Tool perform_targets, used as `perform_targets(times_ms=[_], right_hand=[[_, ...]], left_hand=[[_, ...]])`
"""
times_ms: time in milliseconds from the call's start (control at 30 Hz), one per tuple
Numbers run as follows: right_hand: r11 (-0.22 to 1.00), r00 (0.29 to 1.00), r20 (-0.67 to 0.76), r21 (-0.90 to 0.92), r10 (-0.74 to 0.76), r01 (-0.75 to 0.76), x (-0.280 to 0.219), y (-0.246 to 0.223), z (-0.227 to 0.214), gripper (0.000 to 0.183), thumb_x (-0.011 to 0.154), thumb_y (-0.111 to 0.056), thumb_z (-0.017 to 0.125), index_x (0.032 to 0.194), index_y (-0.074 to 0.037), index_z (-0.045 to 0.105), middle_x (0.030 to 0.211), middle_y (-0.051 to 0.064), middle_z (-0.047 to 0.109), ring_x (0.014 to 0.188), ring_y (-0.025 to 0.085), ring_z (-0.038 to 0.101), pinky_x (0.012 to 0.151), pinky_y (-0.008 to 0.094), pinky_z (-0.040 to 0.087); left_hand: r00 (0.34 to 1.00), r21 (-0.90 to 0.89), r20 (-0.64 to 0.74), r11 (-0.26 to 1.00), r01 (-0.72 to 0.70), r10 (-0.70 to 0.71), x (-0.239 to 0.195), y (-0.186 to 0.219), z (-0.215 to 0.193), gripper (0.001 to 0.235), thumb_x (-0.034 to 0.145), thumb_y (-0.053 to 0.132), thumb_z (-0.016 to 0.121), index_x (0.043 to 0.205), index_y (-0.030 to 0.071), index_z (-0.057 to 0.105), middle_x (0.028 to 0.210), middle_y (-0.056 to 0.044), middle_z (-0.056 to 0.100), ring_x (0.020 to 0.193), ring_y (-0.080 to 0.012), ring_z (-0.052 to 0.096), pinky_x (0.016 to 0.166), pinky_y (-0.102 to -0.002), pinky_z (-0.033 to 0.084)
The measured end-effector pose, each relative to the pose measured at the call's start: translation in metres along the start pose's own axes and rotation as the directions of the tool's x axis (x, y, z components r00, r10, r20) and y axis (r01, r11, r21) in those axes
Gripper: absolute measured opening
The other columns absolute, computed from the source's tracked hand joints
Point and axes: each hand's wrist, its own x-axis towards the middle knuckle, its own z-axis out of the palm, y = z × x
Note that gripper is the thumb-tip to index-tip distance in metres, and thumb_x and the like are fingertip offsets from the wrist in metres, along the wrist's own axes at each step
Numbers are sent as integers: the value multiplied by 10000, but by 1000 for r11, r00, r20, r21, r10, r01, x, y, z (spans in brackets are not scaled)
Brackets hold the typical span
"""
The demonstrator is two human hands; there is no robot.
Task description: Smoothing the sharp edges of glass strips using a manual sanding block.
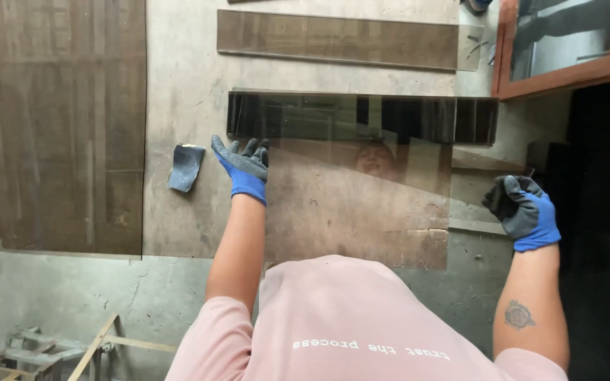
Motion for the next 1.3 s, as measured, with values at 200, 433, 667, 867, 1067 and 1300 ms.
perform_targets(times_ms=[200, 433, 667, 867, 1067, 1300], right_hand=[[993, 994, 6, 23, 113, -113, -17, 0, -36, 89, 1050, -169, 639, 1091, -231, 689, 1050, -39, 723, 922, 168, 715, 821, 442, 612], [973, 995, 30, -213, 96, -87, -27, 33, -11, 24, 1044, -169, 651, 1049, -156, 671, 1103, 32, 725, 797, 233, 692, 695, 404, 609], [705, 937, -47, -646, 346, -293, -49, 7, 103, 224, 966, -199, 729, 1146, -76, 673, 865, 56, 559, 740, 151, 529, 693, 380, 508], [-138, 676, 618, -770, -402, 622, -61, 0, 360, 387, 1082, -259, 721, 1382, -15, 725, 1224, 215, 741, 1088, 389, 683, 945, 459, 504], [-272, 155, 986, -133, 59, 953, -96, 164, 640, 552, 947, -263, 716, 1470, -238, 542, 1468, 91, 534, 1317, 348, 536, 1068, 505, 469], [-636, 81, 994, -13, 77, 771, -54, 244, 654, 51, 858, -267, 653, 846, -284, 699, 787, 1, 679, 746, 238, 707, 771, 441, 514]], left_hand=[[682, 193, 710, 980, 50, -175, -25, 58, -55, 974, 852, 823, 342, 1249, 16, 714, 764, -162, 659, 703, -352, 611, 612, -404, 411], [461, 531, 839, 619, -578, -289, -51, 113, -135, 650, 950, 513, 476, 1265, -27, 653, 771, -110, 657, 787, -270, 758, 644, -344, 633], [685, 649, 565, 760, -25, -460, -38, 137, -218, 663, 702, -31, 543, 1364, -59, 564, 1261, -317, 680, 1024, -525, 726, 467, -352, 616], [722, 555, 611, 826, -98, -325, -26, 153, -254, 528, 736, 117, 588, 1195, -144, 622, 1257, -308, 687, 931, -485, 740, 418, -362, 622], [803, 492, 550, 866, -88, -231, -67, 178, -229, 400, 707, -2, 686, 1018, -250, 653, 940, -427, 614, 603, -557, 635, 371, -615, 556], [779, 583, 542, 809, -78, -316, -77, 188, -218, 493, 607, 48, 687, 1067, -129, 712, 755, -284, 680, 613, -448, 690, 462, -621, 591]])
